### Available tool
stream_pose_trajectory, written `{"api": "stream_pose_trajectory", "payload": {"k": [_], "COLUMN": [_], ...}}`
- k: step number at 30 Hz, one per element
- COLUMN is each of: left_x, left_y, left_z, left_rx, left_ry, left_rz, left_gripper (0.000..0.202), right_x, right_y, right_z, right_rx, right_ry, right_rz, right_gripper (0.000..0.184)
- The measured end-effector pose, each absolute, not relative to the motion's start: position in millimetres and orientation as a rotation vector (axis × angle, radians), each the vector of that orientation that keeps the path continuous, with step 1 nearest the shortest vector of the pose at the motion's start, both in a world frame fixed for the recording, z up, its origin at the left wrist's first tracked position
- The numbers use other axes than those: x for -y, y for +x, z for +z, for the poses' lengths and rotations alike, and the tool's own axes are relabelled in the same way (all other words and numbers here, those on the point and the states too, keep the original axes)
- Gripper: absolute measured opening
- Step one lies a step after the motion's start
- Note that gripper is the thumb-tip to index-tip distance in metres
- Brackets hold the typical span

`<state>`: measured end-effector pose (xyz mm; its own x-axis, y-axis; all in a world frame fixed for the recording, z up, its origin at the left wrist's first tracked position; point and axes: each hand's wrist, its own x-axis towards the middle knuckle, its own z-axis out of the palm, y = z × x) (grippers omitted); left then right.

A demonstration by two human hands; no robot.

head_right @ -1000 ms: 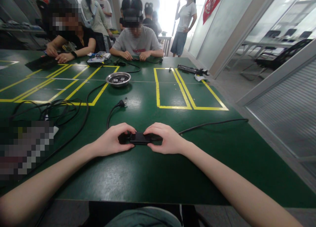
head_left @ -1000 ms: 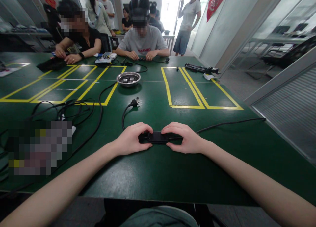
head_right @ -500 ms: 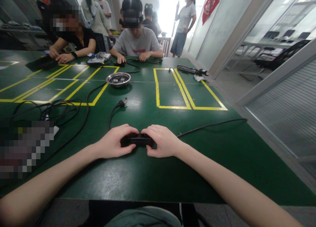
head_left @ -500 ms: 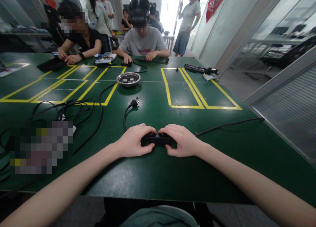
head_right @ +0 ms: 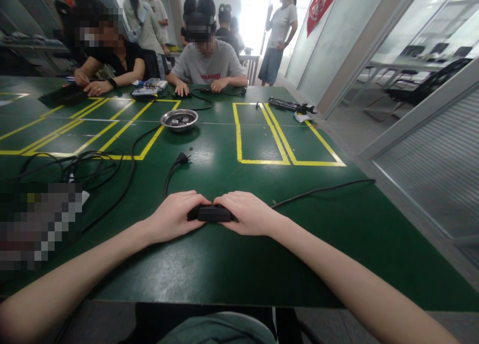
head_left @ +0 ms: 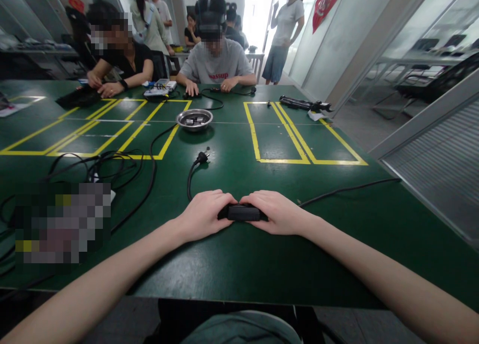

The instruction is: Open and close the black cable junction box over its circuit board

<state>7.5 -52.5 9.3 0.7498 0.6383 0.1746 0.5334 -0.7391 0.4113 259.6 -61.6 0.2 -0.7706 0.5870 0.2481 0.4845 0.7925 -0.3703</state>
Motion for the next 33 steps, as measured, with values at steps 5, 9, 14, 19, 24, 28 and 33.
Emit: {"api": "stream_pose_trajectory", "payload": {"k": [5,9,14,19,24,28,33], "left_x": [53.9,54.3,54.9,57.1,59.3,59.0,58.6], "left_y": [7.5,7.7,7.5,8.1,7.9,6.8,7.0], "left_z": [8.5,8.4,9.7,12.0,13.1,11.7,10.9], "left_rx": [-0.926,-0.933,-0.913,-0.883,-0.856,-0.81,-0.783], "left_ry": [2.639,2.667,2.699,2.705,2.771,2.877,2.917], "left_rz": [0.422,0.43,0.439,0.468,0.483,0.488,0.496], "left_gripper": [0.016,0.014,0.015,0.018,0.026,0.035,0.038], "right_x": [60.9,61.4,62.6,63.5,64.8,66.0,67.5], "right_y": [260.2,260.2,260.0,260.4,261.6,261.1,260.1], "right_z": [-0.9,-1.3,1.0,2.8,3.3,3.9,5.7], "right_rx": [2.651,2.653,2.662,2.664,2.656,2.646,2.652], "right_ry": [-0.786,-0.795,-0.799,-0.771,-0.782,-0.763,-0.761], "right_rz": [0.373,0.389,0.404,0.401,0.403,0.414,0.348], "right_gripper": [0.028,0.03,0.03,0.03,0.028,0.027,0.025]}}
